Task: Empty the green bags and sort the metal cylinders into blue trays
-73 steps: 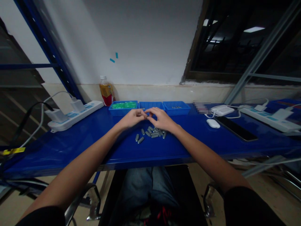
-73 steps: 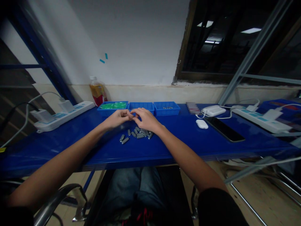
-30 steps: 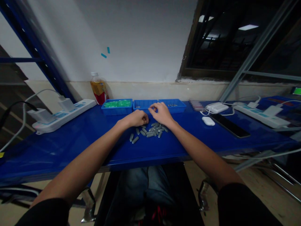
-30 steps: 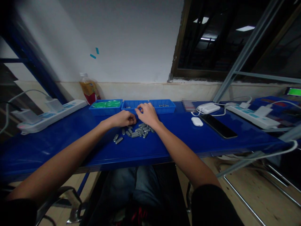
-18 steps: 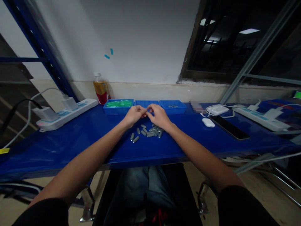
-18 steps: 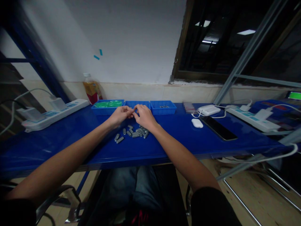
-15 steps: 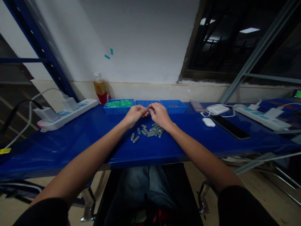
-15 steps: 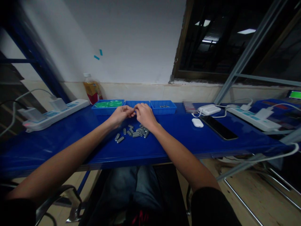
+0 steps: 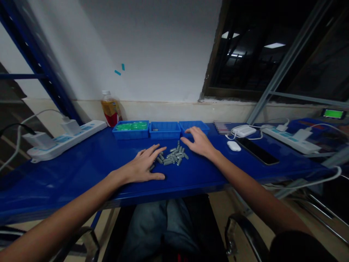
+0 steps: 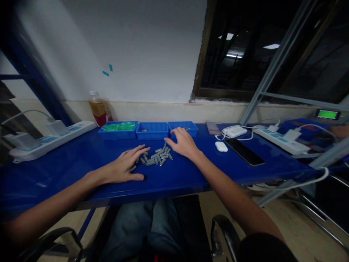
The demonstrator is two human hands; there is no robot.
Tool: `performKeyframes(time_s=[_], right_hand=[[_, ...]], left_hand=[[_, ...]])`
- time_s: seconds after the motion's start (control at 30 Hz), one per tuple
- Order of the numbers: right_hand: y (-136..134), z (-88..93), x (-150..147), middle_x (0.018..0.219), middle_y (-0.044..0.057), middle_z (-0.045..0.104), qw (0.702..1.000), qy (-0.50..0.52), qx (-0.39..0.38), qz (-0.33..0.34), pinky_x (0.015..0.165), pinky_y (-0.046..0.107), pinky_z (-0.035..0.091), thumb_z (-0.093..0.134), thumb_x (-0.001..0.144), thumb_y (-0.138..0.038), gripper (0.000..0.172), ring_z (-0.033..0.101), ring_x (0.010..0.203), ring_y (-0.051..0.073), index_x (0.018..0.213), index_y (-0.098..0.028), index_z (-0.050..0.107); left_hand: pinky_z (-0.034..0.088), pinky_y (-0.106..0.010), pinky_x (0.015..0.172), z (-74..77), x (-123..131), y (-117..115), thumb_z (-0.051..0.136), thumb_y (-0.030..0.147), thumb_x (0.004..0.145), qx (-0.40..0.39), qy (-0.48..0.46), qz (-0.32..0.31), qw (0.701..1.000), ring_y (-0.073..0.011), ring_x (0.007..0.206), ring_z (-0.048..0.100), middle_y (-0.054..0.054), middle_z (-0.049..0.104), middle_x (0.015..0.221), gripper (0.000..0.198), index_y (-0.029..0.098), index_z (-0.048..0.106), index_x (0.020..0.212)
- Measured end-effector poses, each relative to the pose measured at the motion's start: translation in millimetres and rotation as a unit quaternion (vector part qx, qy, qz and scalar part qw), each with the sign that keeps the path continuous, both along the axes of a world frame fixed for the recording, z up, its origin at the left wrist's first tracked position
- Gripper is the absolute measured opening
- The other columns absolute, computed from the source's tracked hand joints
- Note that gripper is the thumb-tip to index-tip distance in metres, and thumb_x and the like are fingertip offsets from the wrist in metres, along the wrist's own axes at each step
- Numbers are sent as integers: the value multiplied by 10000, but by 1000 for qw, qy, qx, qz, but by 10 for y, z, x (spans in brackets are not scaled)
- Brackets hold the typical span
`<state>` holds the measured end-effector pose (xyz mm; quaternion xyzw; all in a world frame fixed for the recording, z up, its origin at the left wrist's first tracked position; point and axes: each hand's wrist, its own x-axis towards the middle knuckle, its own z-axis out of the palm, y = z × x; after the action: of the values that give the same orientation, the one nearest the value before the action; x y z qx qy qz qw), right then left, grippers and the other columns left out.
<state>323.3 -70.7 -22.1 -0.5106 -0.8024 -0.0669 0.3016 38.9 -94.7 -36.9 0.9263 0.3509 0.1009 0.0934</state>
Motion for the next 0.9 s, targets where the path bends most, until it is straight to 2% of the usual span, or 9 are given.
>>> performKeyframes(time_s=[0.1, 0.17, 0.33, 0.4, 0.5, 0.57, 0.7, 0.8, 0.9], right_hand=[[-118, -138, -84, 1370, 169, 384, 985, -23, -120, 125, 999, 449, 364, 638, 700, -625, 918, 394, 1251, 305, 1409, -164, 280], [-97, -206, -162, 1421, 189, 311, 974, -36, -172, 144, 1010, 489, 344, 653, 664, -646, 1014, 339, 1295, 334, 1444, -176, 206], [19, -242, -337, 1243, 150, 495, 969, -19, -158, 187, 972, 431, 383, 535, 854, -454, 562, 463, 1174, 259, 1320, -164, 408], [26, -226, -384, 1183, 131, 527, 969, -14, -143, 199, 950, 406, 399, 540, 863, -405, 473, 491, 1125, 240, 1263, -165, 462], [35, -202, -454, 1146, 130, 540, 968, -21, -138, 208, 924, 400, 412, 567, 848, -418, 459, 503, 1090, 240, 1218, -155, 500], [61, -193, -509, 1148, 135, 542, 968, -26, -135, 209, 924, 409, 409, 561, 846, -452, 488, 501, 1091, 246, 1224, -150, 499], [109, -184, -614, 1275, 143, 498, 968, -26, -137, 208, 943, 430, 386, 489, 875, -502, 545, 477, 1152, 261, 1302, -167, 436], [109, -170, -679, 1286, 120, 507, 964, -49, -143, 221, 935, 429, 377, 497, 858, -534, 550, 475, 1157, 267, 1293, -200, 444], [115, -155, -748, 1180, 100, 562, 965, -70, -140, 209, 882, 418, 386, 545, 828, -539, 496, 503, 1087, 263, 1196, -209, 510]], left_hand=[[225, -529, 1063, -61, 145, 140, 509, 676, 758, 2, 2, -17, 1000, -350, 1373, 222, -170, 215, 1512, 902, 239, 155, 1463], [243, -510, 1058, -43, 243, 259, 488, 655, 788, 1, -9, -36, 999, -331, 1355, 266, -163, 272, 1490, 853, 222, 177, 1454], [295, -472, 1041, 6, 308, 480, 452, 563, 856, -5, -48, -49, 998, -297, 1303, 356, -163, 363, 1438, 719, 184, 238, 1429], [313, -444, 1041, 12, 275, 537, 495, 549, 836, -12, -72, -56, 996, -287, 1284, 382, -168, 386, 1420, 733, 167, 261, 1417], [385, -378, 989, 40, 200, 625, 463, 497, 865, -46, -127, -40, 990, -246, 1189, 481, -162, 473, 1341, 660, 143, 293, 1395], [422, -352, 935, 71, 134, 687, 370, 442, 912, -54, -162, 6, 985, -216, 1081, 550, -128, 571, 1212, 516, 145, 381, 1334], [458, -309, 784, 120, -32, 712, 329, 362, 916, -10, -162, 88, 983, -181, 821, 590, -57, 639, 907, 360, 154, 555, 1102], [443, -264, 656, 132, -149, 582, 414, 418, 881, -18, -117, 59, 991, -154, 691, 554, -34, 619, 847, 360, 161, 557, 1089], [442, -259, 674, 126, -230, 433, 542, 467, 806, -16, -73, -8, 997, -158, 735, 551, -41, 606, 918, 402, 178, 555, 1086]])
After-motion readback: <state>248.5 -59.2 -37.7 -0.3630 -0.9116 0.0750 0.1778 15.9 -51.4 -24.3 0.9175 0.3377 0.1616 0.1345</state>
